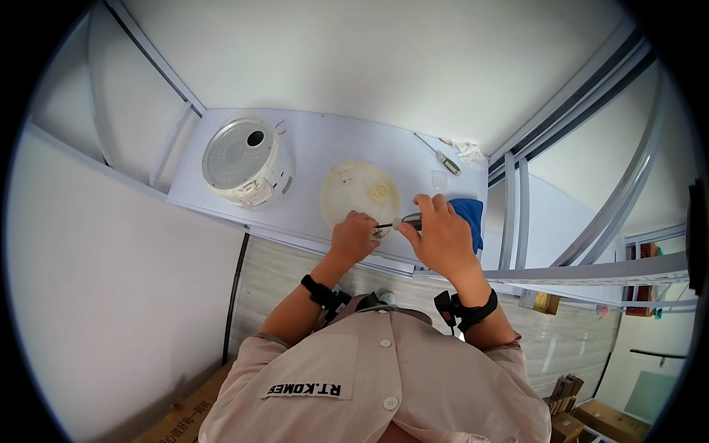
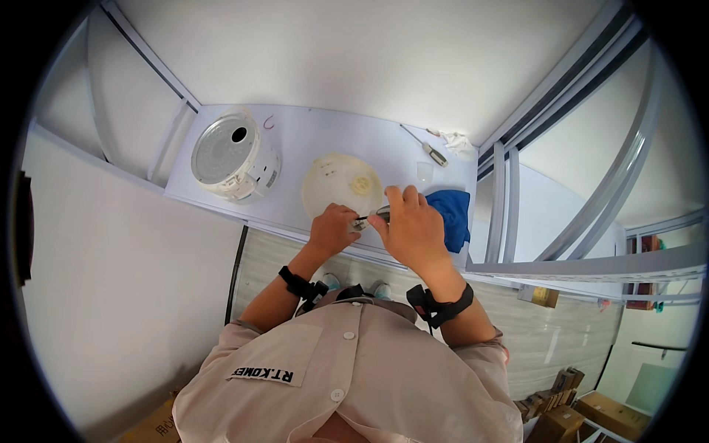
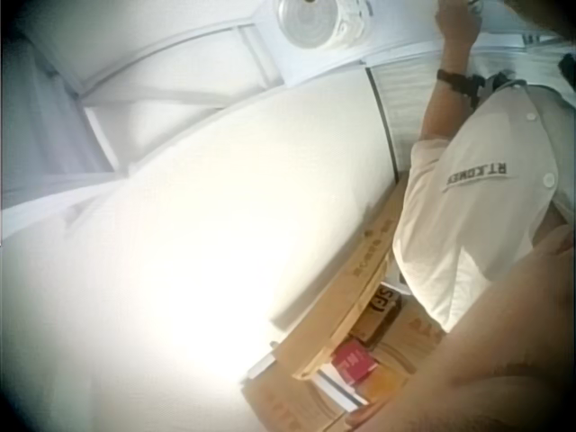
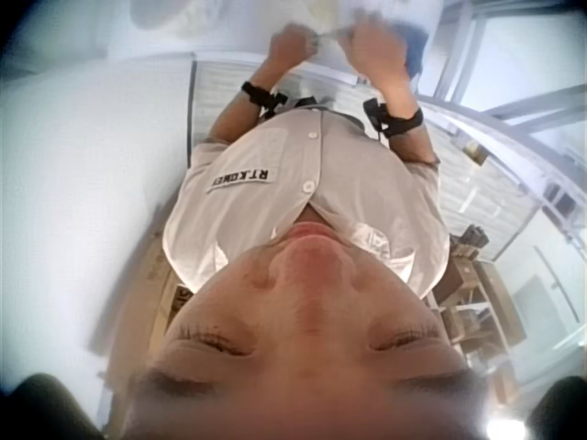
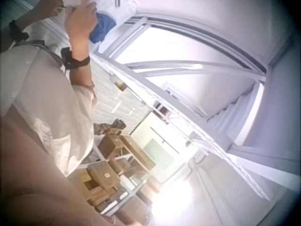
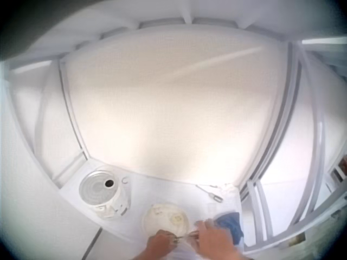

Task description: The person assembles a white plastic appliance by inserting a small component into the base and securing it with a screwdriver. They then attach the main body of the appliance to the base and tighten the screws.

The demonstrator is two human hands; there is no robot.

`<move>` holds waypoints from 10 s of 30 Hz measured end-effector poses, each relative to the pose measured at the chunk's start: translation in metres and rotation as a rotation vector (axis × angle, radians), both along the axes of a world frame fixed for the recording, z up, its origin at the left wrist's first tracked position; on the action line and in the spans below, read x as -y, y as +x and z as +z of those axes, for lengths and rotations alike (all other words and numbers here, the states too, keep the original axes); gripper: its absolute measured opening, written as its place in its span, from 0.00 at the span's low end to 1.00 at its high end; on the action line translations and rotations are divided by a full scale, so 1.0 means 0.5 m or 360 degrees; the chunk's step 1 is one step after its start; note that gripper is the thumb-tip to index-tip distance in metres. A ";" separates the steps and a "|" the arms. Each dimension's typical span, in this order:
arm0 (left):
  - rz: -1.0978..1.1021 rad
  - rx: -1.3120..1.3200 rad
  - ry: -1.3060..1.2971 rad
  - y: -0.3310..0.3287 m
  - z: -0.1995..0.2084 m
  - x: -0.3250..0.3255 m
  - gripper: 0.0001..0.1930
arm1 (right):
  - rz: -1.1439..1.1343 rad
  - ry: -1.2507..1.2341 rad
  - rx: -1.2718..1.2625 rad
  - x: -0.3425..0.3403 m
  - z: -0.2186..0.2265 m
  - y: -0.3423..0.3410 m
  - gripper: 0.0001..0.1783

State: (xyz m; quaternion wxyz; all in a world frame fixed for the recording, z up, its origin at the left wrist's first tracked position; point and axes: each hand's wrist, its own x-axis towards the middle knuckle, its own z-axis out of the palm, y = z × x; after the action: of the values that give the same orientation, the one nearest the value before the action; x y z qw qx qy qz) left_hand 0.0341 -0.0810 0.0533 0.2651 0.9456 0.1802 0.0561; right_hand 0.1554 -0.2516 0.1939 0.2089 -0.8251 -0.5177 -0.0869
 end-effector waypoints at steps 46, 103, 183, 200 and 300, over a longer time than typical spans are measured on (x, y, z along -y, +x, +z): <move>0.0067 -0.0058 -0.0078 0.003 0.001 -0.003 0.21 | 0.0175 0.0114 -0.0128 -0.005 -0.009 0.002 0.22; -0.0062 0.0106 0.0204 -0.004 -0.013 0.017 0.12 | 0.0088 0.0104 -0.0713 0.038 -0.043 -0.012 0.19; 0.0639 0.1615 -0.2340 -0.375 0.149 -0.199 0.22 | -0.0535 -0.0009 -0.0840 -0.082 -0.388 -0.073 0.23; 0.0458 0.1100 -0.2915 -0.337 0.071 -0.222 0.26 | -0.0618 -0.0224 -0.0532 -0.101 -0.392 -0.121 0.33; 0.0572 0.0904 -0.1741 -0.222 0.131 -0.790 0.29 | -0.0355 0.0570 -0.1338 -0.650 -0.124 -0.198 0.50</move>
State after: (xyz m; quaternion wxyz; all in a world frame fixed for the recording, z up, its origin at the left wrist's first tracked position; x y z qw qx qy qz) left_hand -0.0771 0.3138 0.1188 0.7331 0.5769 0.2613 0.2478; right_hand 0.0566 0.0734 0.1318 0.5290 -0.7902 -0.2733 0.1450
